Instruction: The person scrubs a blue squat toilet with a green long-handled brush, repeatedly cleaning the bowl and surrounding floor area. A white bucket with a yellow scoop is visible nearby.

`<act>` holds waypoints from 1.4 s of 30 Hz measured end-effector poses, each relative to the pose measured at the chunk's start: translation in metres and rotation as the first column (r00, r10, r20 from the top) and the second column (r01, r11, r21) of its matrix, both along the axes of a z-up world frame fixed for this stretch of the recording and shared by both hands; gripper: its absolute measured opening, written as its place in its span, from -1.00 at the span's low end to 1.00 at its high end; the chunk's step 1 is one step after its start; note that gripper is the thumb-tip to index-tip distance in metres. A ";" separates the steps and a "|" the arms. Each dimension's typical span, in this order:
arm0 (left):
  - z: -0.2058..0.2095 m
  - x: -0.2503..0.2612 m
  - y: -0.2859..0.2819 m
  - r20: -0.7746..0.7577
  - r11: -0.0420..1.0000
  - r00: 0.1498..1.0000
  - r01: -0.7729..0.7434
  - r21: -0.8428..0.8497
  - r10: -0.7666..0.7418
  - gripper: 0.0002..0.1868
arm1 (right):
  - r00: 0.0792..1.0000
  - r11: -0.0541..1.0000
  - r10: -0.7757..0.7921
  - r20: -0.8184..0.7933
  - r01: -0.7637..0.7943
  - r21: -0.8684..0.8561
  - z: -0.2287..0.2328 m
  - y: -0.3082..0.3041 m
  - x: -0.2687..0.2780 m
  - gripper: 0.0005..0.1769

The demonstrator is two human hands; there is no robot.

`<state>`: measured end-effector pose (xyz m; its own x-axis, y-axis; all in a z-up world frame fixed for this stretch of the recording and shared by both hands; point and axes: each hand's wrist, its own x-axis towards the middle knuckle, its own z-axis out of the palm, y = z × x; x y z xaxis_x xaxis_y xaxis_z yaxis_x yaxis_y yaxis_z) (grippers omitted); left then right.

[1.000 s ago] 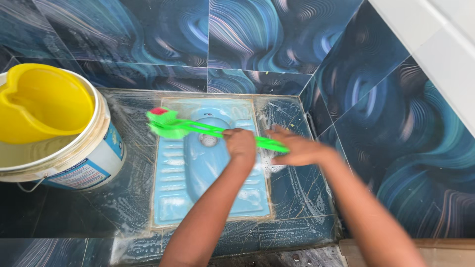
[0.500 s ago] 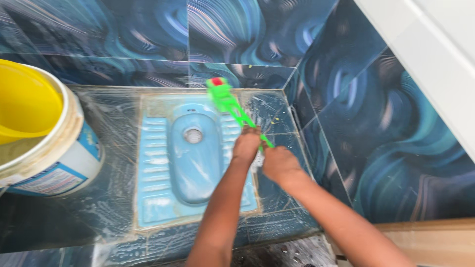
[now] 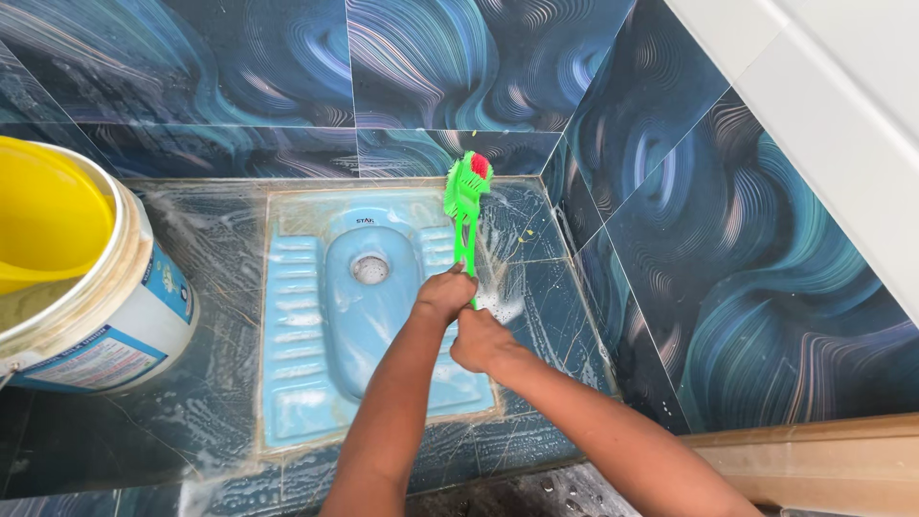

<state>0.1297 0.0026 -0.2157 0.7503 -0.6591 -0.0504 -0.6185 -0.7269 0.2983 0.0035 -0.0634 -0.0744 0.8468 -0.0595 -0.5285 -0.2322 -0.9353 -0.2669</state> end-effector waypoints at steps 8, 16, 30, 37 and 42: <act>-0.008 -0.015 0.061 0.089 0.996 0.994 -0.067 0.065 0.061 -0.73 | 0.988 0.988 0.148 -0.031 -0.147 0.042 -0.004 0.044 0.001 -0.47; -0.021 -0.024 0.108 0.168 0.936 0.935 -0.333 0.116 0.312 -0.76 | 0.930 0.932 0.360 0.072 -0.362 0.014 -0.008 0.063 0.002 -0.36; -0.058 -0.010 0.205 0.216 0.623 0.588 -0.765 -0.163 0.779 -0.34 | 0.799 0.858 0.500 0.335 -0.510 -0.065 -0.054 0.130 0.037 -0.31; -0.062 0.035 -0.009 0.229 0.881 0.854 -0.471 -0.041 0.467 -0.64 | 0.948 0.951 0.245 0.206 -0.193 -0.240 0.011 -0.023 0.038 -0.28; -0.027 -0.001 -0.142 -0.241 0.850 0.904 -0.419 -0.321 0.354 -0.49 | 0.984 0.933 0.124 0.131 -0.070 -0.354 0.038 -0.111 -0.006 -0.33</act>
